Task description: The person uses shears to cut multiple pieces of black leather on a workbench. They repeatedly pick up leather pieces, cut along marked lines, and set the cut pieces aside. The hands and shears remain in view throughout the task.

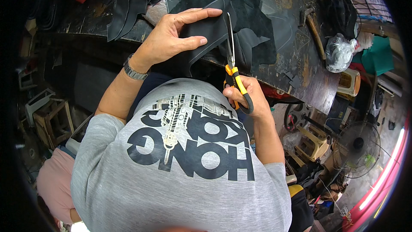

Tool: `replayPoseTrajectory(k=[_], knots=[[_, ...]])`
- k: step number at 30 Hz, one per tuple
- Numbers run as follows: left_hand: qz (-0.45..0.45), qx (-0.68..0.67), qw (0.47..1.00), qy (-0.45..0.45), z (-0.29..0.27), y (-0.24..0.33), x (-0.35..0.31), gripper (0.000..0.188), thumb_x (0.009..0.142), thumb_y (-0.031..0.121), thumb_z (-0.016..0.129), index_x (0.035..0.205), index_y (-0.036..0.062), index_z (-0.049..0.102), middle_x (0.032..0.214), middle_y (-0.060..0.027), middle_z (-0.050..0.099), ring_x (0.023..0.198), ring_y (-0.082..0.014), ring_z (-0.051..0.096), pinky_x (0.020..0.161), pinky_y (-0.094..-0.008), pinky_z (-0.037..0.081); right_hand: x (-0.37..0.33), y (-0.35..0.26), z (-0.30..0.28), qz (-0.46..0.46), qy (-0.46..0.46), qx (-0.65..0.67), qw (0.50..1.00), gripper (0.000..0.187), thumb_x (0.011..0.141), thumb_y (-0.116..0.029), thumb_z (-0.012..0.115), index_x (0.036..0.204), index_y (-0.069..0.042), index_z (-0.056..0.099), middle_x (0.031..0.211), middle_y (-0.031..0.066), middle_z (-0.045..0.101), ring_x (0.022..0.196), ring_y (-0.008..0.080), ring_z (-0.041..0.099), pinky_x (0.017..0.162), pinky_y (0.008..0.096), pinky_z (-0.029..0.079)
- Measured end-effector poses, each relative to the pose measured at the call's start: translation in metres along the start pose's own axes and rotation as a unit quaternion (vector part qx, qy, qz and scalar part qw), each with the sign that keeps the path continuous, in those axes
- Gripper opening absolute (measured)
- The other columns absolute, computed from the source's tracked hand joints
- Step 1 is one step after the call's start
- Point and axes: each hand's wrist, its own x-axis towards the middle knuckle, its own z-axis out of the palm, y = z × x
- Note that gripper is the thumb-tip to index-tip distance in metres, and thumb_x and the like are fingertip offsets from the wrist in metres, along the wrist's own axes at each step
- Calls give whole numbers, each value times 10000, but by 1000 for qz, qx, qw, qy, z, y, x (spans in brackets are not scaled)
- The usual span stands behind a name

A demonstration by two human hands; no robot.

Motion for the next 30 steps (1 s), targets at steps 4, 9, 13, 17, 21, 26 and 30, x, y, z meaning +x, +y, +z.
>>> replayPoseTrajectory(k=[4,9,13,17,21,26,30], knots=[[-6,-32,999,13,0,4,-2,503,823,27,693,1318,48,608,1348,-114,584,1196,-199,590,1004,-277,486,2,-3,3,-36,-13,5,999,538,717,-525,810,852,-35,631,663,15,584,604,104,569,579,243,458],[0,-30,999,-31,-1,7,-5,497,817,0,671,1309,48,617,1301,-103,596,1100,-172,619,949,-249,508,3,-3,6,-48,-35,36,998,568,730,-537,793,888,-17,628,691,20,594,631,110,577,603,235,460],[1,22,998,-54,3,6,-5,476,807,-17,638,1279,44,641,1233,-122,628,1045,-167,630,932,-249,509,2,-2,6,-42,-33,41,998,576,742,-537,786,910,-10,624,701,25,598,635,104,573,602,227,456],[-28,-9,998,-50,3,7,-5,519,794,-11,638,1309,47,619,1257,-135,624,1084,-191,631,942,-267,511,2,-1,8,-54,-34,58,996,574,754,-534,783,922,-11,620,707,24,596,630,98,561,596,226,449],[-20,-20,999,-42,3,10,-5,535,794,-1,643,1325,51,606,1283,-139,614,1108,-202,627,954,-271,507,3,2,10,-80,-29,50,995,551,768,-519,782,918,-17,614,709,19,588,626,92,546,591,224,436],[-23,-6,999,-41,2,7,-6,542,799,13,644,1337,60,598,1302,-147,607,1125,-217,628,957,-277,515,4,7,9,-70,-8,39,997,500,771,-478,802,877,-28,612,679,12,574,599,86,534,562,221,423],[22,-3,1000,-12,5,3,-6,519,803,41,644,1318,89,615,1154,-123,665,926,-177,676,829,-249,545,2,9,7,-39,19,59,997,436,777,-419,820,816,-37,615,606,-5,549,514,74,511,479,211,396]])
